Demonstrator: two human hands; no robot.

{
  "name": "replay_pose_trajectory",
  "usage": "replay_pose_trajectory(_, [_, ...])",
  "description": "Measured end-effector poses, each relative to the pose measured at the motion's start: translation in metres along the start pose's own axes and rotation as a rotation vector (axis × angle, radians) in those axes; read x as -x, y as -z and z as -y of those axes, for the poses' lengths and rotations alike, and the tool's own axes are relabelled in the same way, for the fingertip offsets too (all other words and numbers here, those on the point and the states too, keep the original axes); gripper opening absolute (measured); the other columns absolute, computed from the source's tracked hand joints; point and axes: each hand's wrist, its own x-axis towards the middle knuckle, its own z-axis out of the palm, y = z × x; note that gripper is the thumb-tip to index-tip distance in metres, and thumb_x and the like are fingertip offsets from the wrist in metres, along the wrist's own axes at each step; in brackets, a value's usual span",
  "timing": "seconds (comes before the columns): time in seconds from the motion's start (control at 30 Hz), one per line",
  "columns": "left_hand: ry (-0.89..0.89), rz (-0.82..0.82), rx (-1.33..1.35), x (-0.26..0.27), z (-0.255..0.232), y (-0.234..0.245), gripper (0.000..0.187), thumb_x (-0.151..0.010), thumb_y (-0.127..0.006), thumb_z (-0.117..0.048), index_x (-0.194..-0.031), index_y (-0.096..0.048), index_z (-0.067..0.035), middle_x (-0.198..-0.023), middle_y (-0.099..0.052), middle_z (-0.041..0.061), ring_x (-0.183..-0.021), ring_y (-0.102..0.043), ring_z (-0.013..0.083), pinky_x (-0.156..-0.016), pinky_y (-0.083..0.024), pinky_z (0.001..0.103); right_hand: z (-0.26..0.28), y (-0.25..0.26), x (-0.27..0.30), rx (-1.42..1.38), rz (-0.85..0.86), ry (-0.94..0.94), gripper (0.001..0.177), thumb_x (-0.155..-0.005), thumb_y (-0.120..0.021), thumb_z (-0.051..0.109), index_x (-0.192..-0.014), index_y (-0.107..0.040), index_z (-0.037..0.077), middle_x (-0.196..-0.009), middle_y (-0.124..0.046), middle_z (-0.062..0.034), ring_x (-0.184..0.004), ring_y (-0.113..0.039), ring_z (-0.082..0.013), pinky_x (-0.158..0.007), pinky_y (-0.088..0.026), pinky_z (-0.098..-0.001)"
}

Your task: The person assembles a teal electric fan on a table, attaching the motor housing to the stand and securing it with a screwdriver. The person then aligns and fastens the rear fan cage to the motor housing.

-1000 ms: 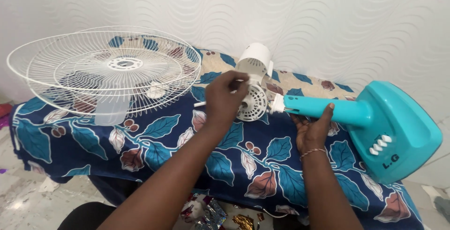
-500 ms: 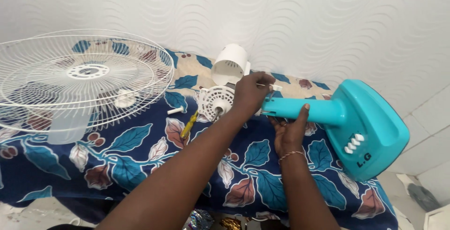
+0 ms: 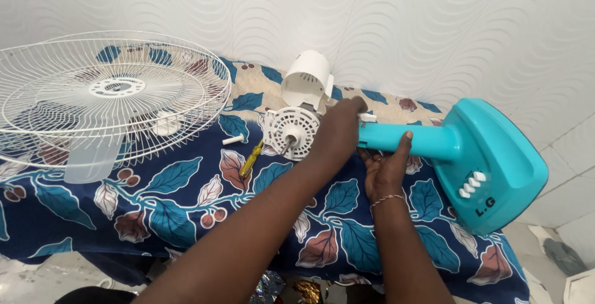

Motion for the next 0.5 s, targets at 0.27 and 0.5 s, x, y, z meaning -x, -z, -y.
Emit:
replay_pose_trajectory(0.27, [-0.113, -0.191, 0.045, 0.051, -0.03, 0.003, 0.03, -0.092, -0.066, -0.003, -0.122, -0.062, -0.002, -0.13, -0.059, 0.024, -0.126, -0.057, 0.0378, -0.104, -0.05, 0.044, -0.004, 0.007, -0.007, -0.085, 0.02, -0.018, 0.086, -0.094, -0.047, 0.07, -0.152, -0.035, 0.007, -0.139, -0.054, -0.0188, -0.121, -0.06, -0.0309, -0.104, -0.054, -0.0443])
replay_pose_trajectory(0.5, [0.735, 0.24, 0.713, 0.062, -0.002, -0.039, 0.041, -0.099, -0.074, -0.032, -0.101, -0.073, 0.009, -0.092, -0.074, 0.018, -0.079, -0.071, 0.0242, -0.067, -0.056, 0.032, -0.006, 0.011, -0.008, -0.085, 0.01, -0.066, 0.074, -0.093, -0.047, 0.069, -0.135, -0.051, 0.008, -0.115, -0.066, -0.0137, -0.094, -0.068, -0.0226, -0.082, -0.06, -0.0357])
